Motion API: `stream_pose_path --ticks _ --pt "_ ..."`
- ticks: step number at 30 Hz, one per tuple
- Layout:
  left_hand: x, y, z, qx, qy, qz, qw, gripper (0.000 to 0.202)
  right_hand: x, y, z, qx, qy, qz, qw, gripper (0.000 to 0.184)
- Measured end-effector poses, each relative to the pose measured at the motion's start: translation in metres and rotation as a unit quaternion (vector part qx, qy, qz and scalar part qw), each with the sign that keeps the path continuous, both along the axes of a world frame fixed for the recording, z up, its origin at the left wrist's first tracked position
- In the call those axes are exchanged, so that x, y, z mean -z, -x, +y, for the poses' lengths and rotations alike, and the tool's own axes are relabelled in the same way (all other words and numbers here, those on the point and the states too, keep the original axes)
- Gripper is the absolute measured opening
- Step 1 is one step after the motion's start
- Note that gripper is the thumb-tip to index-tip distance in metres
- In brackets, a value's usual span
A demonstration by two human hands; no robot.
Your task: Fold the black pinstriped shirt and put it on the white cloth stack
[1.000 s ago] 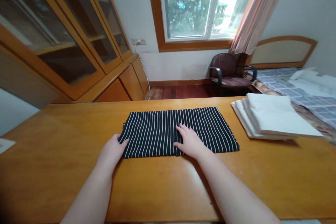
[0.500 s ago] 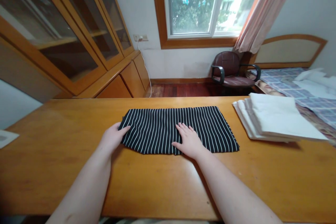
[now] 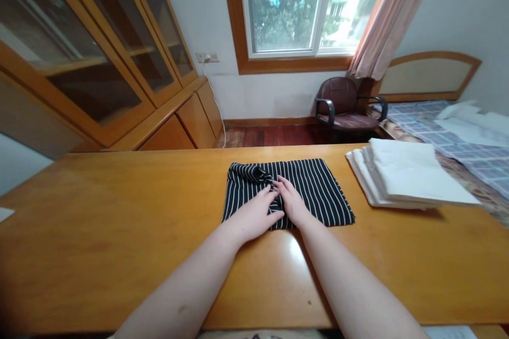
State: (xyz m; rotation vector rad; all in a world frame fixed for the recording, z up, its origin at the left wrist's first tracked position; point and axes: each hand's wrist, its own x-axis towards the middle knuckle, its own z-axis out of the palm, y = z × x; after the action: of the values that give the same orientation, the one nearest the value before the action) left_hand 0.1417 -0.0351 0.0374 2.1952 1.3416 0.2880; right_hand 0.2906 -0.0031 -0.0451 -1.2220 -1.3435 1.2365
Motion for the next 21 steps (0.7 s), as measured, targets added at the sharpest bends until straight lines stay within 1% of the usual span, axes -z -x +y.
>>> stream_pose_path --ticks 1,3,5,6,7,9,11,13,16,18,21 --pt "0.003 -0.003 -0.005 0.030 0.011 0.010 0.999 0.057 0.000 0.000 0.001 0.009 0.008 0.001 1.000 0.059" --pt "0.005 0.000 -0.011 0.070 0.019 0.027 0.997 0.060 0.001 0.002 0.002 0.023 0.016 0.006 1.000 0.064" --pt "0.002 0.011 -0.013 0.092 0.012 0.028 0.995 0.055 0.002 0.004 0.003 0.034 0.014 0.016 0.999 0.066" --pt "0.000 0.020 -0.012 0.091 0.002 0.024 0.996 0.054 0.002 0.005 0.002 0.039 0.012 0.018 0.999 0.066" --pt "-0.002 0.029 -0.011 0.077 -0.013 0.022 0.997 0.052 0.003 0.006 0.002 0.043 0.009 0.015 0.999 0.065" --pt "-0.003 0.047 -0.007 0.018 -0.049 0.037 0.998 0.051 0.003 0.008 0.001 0.053 0.003 -0.008 0.999 0.062" --pt "0.002 0.062 -0.004 -0.038 -0.078 0.065 0.994 0.049 0.001 0.009 -0.001 0.065 -0.006 -0.044 0.997 0.056" --pt "0.011 0.069 -0.003 -0.050 -0.092 0.077 0.991 0.046 -0.001 0.010 -0.002 0.078 -0.014 -0.078 0.994 0.051" --pt "0.028 0.066 -0.005 -0.050 -0.106 0.073 0.990 0.038 -0.007 0.009 -0.004 0.093 -0.021 -0.105 0.990 0.047" --pt "0.037 0.060 -0.005 -0.078 -0.120 0.081 0.986 0.034 -0.011 0.009 -0.006 0.093 -0.022 -0.112 0.989 0.046" --pt "0.045 0.053 -0.004 -0.094 -0.138 0.092 0.982 0.025 -0.017 0.010 -0.007 0.077 -0.022 -0.158 0.984 0.044"
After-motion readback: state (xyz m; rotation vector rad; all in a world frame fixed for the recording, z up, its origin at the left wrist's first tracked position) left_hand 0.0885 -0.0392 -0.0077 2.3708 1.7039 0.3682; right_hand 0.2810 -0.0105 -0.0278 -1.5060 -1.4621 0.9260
